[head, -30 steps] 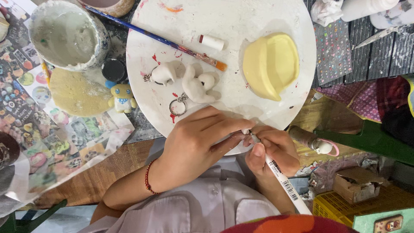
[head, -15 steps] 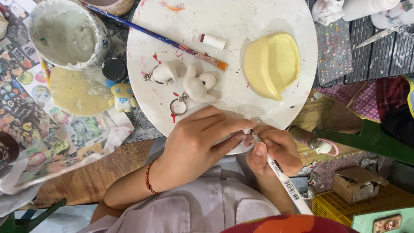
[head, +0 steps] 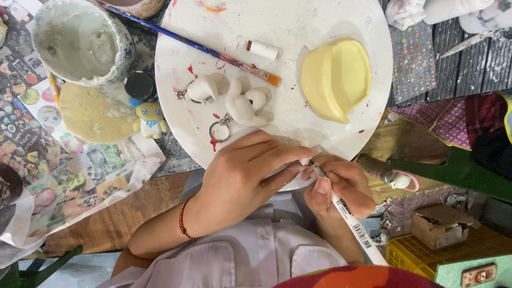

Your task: The person paints small white ceramic figurines using a paintbrush and a fine-tipped marker. They apply orange paint to the figurines, wipe the brush on a yellow sponge, and then use a black marker to add details to the figurines' faces.

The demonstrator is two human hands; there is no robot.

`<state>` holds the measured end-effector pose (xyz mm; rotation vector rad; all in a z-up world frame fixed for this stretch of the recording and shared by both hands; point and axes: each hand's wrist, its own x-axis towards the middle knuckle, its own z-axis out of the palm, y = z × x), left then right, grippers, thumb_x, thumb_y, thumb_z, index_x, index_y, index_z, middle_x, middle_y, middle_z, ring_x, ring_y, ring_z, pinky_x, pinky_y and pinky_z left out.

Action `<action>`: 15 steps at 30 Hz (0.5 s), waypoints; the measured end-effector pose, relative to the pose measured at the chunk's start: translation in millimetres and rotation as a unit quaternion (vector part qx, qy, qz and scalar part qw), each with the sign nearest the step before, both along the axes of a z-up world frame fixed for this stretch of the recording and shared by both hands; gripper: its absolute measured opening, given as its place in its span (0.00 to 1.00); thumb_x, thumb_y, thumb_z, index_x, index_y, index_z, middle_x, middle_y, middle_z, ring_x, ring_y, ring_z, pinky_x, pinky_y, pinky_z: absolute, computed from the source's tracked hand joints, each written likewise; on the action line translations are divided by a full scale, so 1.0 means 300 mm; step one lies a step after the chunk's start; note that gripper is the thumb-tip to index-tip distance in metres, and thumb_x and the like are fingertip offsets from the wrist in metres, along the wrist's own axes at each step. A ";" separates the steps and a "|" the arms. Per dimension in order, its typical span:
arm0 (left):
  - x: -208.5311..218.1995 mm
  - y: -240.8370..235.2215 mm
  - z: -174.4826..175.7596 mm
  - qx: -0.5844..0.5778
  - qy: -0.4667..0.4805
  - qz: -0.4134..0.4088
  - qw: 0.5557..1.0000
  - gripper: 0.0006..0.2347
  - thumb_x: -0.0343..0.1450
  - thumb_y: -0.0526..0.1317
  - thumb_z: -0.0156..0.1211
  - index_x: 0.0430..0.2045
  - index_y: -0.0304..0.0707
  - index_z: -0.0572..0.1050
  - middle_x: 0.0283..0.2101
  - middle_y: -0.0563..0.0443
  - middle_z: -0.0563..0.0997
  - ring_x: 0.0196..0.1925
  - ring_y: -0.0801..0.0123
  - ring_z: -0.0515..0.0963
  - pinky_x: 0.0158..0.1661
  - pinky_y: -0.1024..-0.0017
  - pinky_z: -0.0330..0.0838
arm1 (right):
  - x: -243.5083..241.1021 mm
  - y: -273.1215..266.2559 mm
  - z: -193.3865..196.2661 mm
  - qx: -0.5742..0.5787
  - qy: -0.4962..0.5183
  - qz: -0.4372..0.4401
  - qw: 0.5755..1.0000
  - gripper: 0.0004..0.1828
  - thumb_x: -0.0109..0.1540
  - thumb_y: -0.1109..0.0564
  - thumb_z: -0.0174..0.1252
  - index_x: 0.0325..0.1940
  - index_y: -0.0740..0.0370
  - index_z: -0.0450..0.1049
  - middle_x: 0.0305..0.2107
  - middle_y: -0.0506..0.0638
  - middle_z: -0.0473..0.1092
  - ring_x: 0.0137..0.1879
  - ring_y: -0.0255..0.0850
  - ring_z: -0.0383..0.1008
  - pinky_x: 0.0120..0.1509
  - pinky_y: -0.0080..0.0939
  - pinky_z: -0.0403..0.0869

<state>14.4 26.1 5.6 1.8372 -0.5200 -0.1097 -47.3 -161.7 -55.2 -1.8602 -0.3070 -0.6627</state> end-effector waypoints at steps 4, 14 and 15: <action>0.001 0.001 0.000 -0.001 0.000 0.000 1.000 0.12 0.71 0.35 0.69 0.48 0.42 0.80 0.36 0.57 0.83 0.41 0.68 0.81 0.41 0.70 0.76 | 0.001 0.003 0.000 0.005 0.002 0.002 1.000 0.17 0.72 0.54 0.54 0.43 0.65 0.54 0.31 0.59 0.64 0.27 0.45 0.74 0.26 0.42 0.77; 0.001 -0.002 -0.003 0.003 -0.010 0.002 1.000 0.12 0.71 0.35 0.69 0.49 0.42 0.80 0.35 0.57 0.83 0.40 0.68 0.81 0.41 0.70 0.76 | -0.006 -0.006 0.003 -0.021 0.012 0.004 1.000 0.17 0.73 0.53 0.54 0.44 0.66 0.54 0.32 0.59 0.65 0.30 0.45 0.76 0.28 0.41 0.78; 0.001 -0.002 -0.003 0.003 -0.011 0.001 1.000 0.12 0.71 0.35 0.70 0.49 0.42 0.80 0.35 0.57 0.83 0.40 0.68 0.81 0.41 0.70 0.76 | -0.003 -0.005 0.002 -0.022 0.006 0.002 1.000 0.17 0.72 0.53 0.54 0.44 0.66 0.55 0.32 0.59 0.65 0.29 0.45 0.75 0.28 0.41 0.78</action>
